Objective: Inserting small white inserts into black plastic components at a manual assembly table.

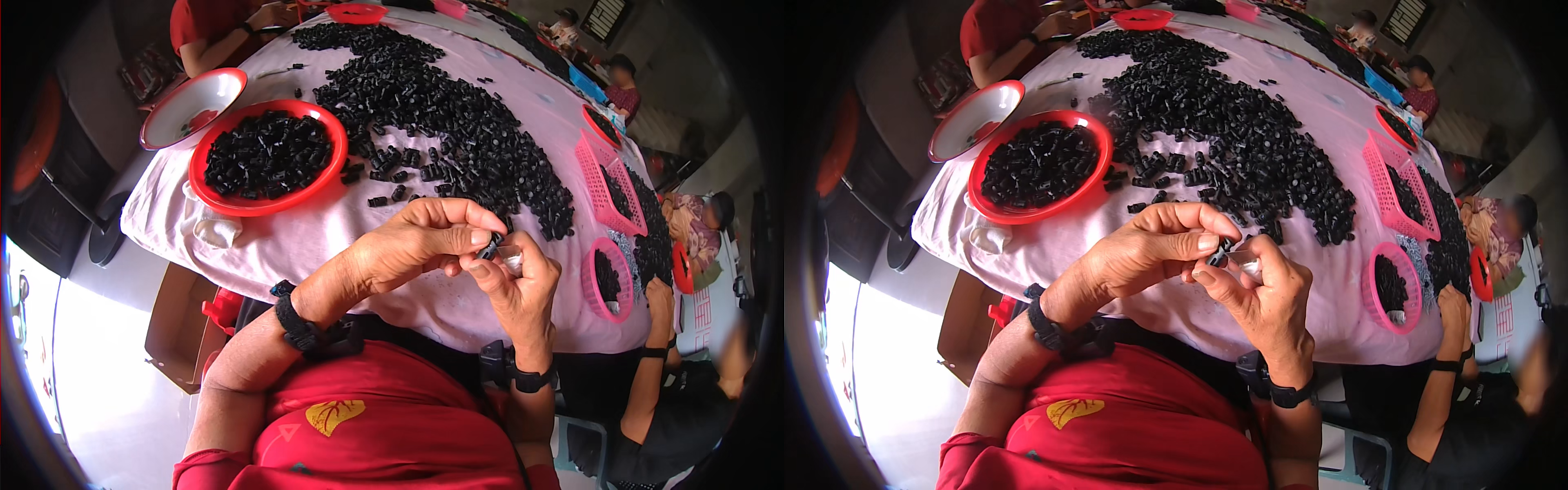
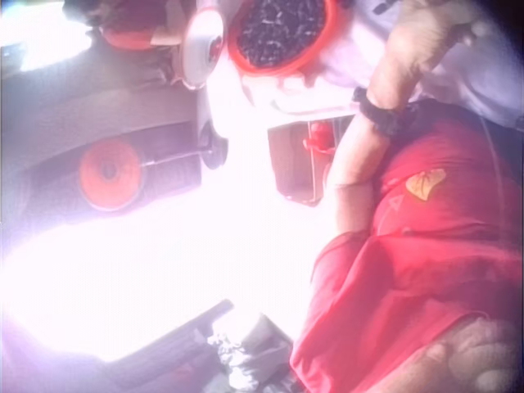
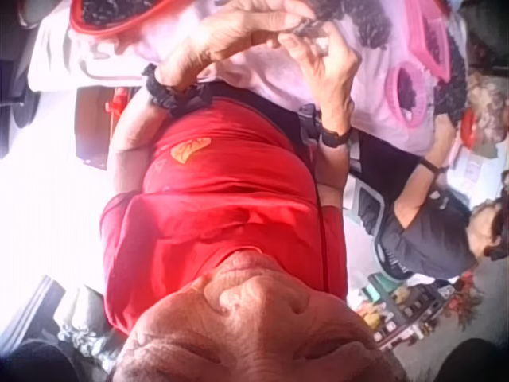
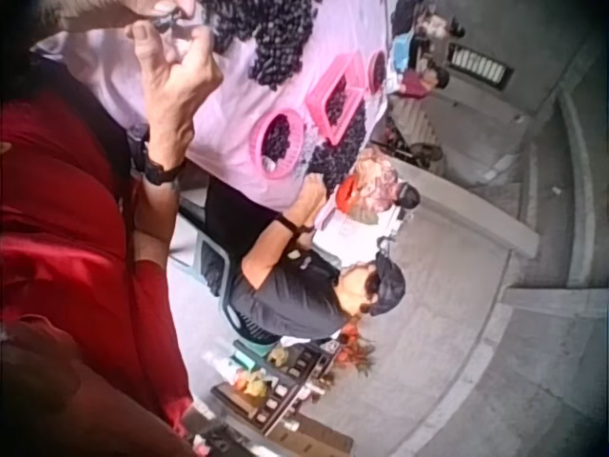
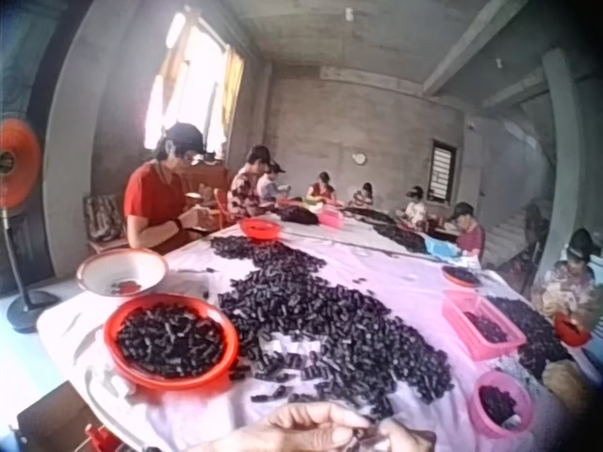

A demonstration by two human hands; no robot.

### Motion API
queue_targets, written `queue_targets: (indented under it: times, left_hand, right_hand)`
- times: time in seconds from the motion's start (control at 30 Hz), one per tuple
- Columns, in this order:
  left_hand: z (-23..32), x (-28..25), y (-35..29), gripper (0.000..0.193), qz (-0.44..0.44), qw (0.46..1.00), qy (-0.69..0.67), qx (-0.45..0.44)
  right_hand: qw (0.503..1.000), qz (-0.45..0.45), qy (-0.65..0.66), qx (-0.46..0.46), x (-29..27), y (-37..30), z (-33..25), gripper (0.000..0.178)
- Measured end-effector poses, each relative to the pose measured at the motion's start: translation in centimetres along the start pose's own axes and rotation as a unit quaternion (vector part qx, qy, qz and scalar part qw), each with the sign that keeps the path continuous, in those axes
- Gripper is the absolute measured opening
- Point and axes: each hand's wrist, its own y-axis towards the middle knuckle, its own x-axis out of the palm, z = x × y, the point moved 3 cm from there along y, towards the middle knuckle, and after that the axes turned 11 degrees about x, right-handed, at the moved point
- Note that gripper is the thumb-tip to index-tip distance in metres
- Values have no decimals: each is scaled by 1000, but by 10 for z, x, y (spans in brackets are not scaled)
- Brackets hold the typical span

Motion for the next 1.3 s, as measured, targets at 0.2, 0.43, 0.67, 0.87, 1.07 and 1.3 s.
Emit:
queue_targets:
  times: [0.2, 0.43, 0.67, 0.87, 1.07, 1.3]
  left_hand:
    - [-4, -1, 0, 25, -3, 1000, -22, 2]
    - [-2, 1, 0, 25, 7, 1000, -24, -7]
    - [-3, -2, -1, 25, 4, 1000, -16, -8]
    - [-4, -2, 0, 24, 7, 1000, -24, -13]
    - [-4, -2, -1, 23, 9, 1000, -23, -14]
    - [-1, -1, -1, 28, 23, 999, -22, -18]
  right_hand:
    - [1000, -4, -7, -1, 1, 1, -3, 42]
    - [999, 8, -48, -1, -2, 0, -2, 44]
    - [998, 0, -67, -4, 1, 0, -1, 43]
    - [998, 2, -60, -16, 3, 0, -3, 39]
    - [996, 4, -85, -17, 1, 0, -7, 37]
    - [999, 18, -31, -33, 2, -2, -12, 31]
